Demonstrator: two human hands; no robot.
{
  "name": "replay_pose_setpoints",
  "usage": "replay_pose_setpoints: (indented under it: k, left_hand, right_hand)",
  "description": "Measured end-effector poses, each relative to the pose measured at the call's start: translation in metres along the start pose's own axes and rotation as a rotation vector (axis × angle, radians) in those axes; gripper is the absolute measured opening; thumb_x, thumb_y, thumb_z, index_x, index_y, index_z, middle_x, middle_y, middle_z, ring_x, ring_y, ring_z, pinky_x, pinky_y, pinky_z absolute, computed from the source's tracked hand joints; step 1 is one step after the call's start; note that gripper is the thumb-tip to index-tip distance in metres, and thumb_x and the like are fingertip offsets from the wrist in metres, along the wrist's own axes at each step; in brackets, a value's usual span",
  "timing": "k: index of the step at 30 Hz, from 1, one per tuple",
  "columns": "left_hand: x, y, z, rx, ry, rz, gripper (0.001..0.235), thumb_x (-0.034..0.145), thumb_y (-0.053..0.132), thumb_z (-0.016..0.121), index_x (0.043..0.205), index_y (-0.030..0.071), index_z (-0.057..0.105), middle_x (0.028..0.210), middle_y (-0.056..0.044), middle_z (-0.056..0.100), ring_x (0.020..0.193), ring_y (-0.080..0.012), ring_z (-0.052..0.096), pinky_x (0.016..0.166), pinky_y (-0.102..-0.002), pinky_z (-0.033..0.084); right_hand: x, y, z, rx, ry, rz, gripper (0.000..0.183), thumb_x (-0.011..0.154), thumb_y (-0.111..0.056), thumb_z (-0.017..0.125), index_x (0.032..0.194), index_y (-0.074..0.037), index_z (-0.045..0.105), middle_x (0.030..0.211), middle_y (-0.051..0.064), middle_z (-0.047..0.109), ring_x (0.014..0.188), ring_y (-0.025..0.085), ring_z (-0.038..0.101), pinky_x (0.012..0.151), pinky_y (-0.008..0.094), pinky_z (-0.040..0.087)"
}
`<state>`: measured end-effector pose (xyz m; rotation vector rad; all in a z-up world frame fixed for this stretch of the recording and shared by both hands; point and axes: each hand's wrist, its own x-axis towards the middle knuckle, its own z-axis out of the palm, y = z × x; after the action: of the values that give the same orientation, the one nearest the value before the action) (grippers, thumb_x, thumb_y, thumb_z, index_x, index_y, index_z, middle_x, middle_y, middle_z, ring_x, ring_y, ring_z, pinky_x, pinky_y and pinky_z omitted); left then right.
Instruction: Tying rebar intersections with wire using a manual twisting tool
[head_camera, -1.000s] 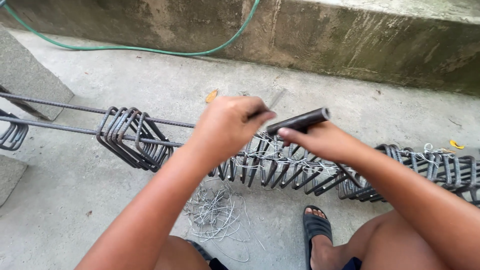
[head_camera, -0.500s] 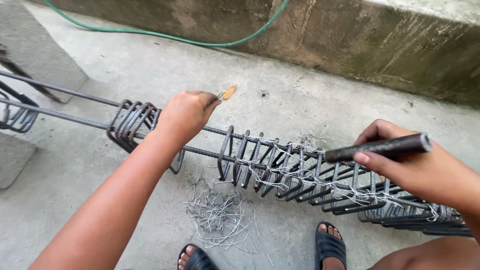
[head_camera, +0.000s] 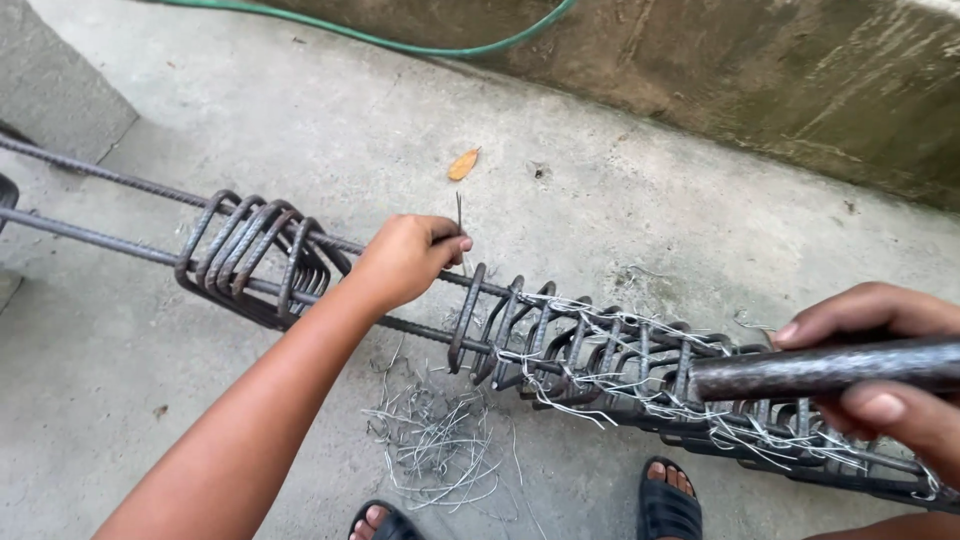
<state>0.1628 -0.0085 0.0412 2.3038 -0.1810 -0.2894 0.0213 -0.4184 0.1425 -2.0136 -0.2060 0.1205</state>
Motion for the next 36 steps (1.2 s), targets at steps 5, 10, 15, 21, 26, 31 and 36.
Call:
replay_pose_setpoints:
  k: [5,10,15,21,26,31,36]
  left_hand:
    - [0.015,-0.012,0.008,-0.174,-0.019,-0.068,0.024,0.099,0.02,0.063,0.091,0.002,0.079,0.074,-0.004,0.076,0.064,-0.0118,0.069,0.067,-0.026,0.057]
    - [0.022,-0.006,0.013,-0.182,-0.042,-0.171,0.028,0.103,0.017,0.053,0.093,0.003,0.076,0.074,-0.004,0.075,0.066,-0.0127,0.069,0.069,-0.027,0.056]
    - [0.04,-0.019,0.031,0.061,-0.005,-0.202,0.036,0.102,0.029,0.052,0.084,0.011,0.077,0.074,-0.002,0.074,0.078,-0.0216,0.069,0.08,-0.036,0.054]
    - [0.046,-0.022,0.034,0.084,-0.015,-0.216,0.034,0.101,0.029,0.054,0.094,0.005,0.077,0.079,-0.001,0.077,0.084,-0.0218,0.072,0.079,-0.036,0.055]
    - [0.053,-0.03,0.041,0.097,0.027,-0.184,0.035,0.099,0.029,0.055,0.094,0.002,0.077,0.087,-0.009,0.077,0.087,-0.0299,0.071,0.081,-0.041,0.055]
    - [0.05,-0.029,0.042,0.109,0.068,-0.161,0.034,0.098,0.028,0.057,0.097,-0.001,0.075,0.096,-0.018,0.075,0.088,-0.0365,0.07,0.08,-0.045,0.056]
    - [0.04,-0.027,0.039,0.097,0.104,-0.065,0.032,0.098,0.027,0.055,0.104,0.003,0.076,0.095,-0.016,0.076,0.088,-0.0353,0.072,0.081,-0.045,0.056]
  right_hand:
    - [0.028,-0.003,-0.008,0.453,-0.241,-0.149,0.031,0.092,-0.027,0.067,0.118,-0.01,0.069,0.053,0.004,0.07,0.039,0.007,0.067,0.029,0.018,0.057]
    - [0.046,-0.047,0.013,0.668,-0.251,-0.243,0.029,0.109,-0.032,0.068,0.133,-0.017,0.063,0.059,-0.008,0.07,0.043,-0.003,0.064,0.035,0.009,0.051]
    - [0.066,-0.115,0.066,0.632,-0.197,-0.354,0.017,0.114,-0.039,0.06,0.124,-0.028,0.068,0.056,-0.019,0.041,0.045,-0.004,0.025,0.044,0.016,0.019]
    - [0.08,-0.108,0.114,0.652,-0.303,-0.817,0.022,0.11,-0.019,0.051,0.129,-0.009,0.057,0.078,-0.011,0.059,0.075,0.003,0.067,0.063,0.019,0.052]
    - [0.087,-0.113,0.157,0.933,-0.309,-0.679,0.041,0.1,-0.026,0.05,0.107,0.009,0.069,0.099,0.022,0.075,0.063,0.017,0.069,0.051,0.023,0.052]
    - [0.108,-0.1,0.183,0.845,-0.11,-0.761,0.034,0.099,-0.028,0.05,0.101,-0.001,0.071,0.089,0.011,0.073,0.048,0.005,0.053,0.042,0.018,0.042]
    - [0.105,-0.108,0.194,0.786,-0.015,-0.558,0.039,0.091,-0.033,0.052,0.096,0.001,0.071,0.065,0.005,0.06,0.044,0.008,0.034,0.047,0.023,0.03]
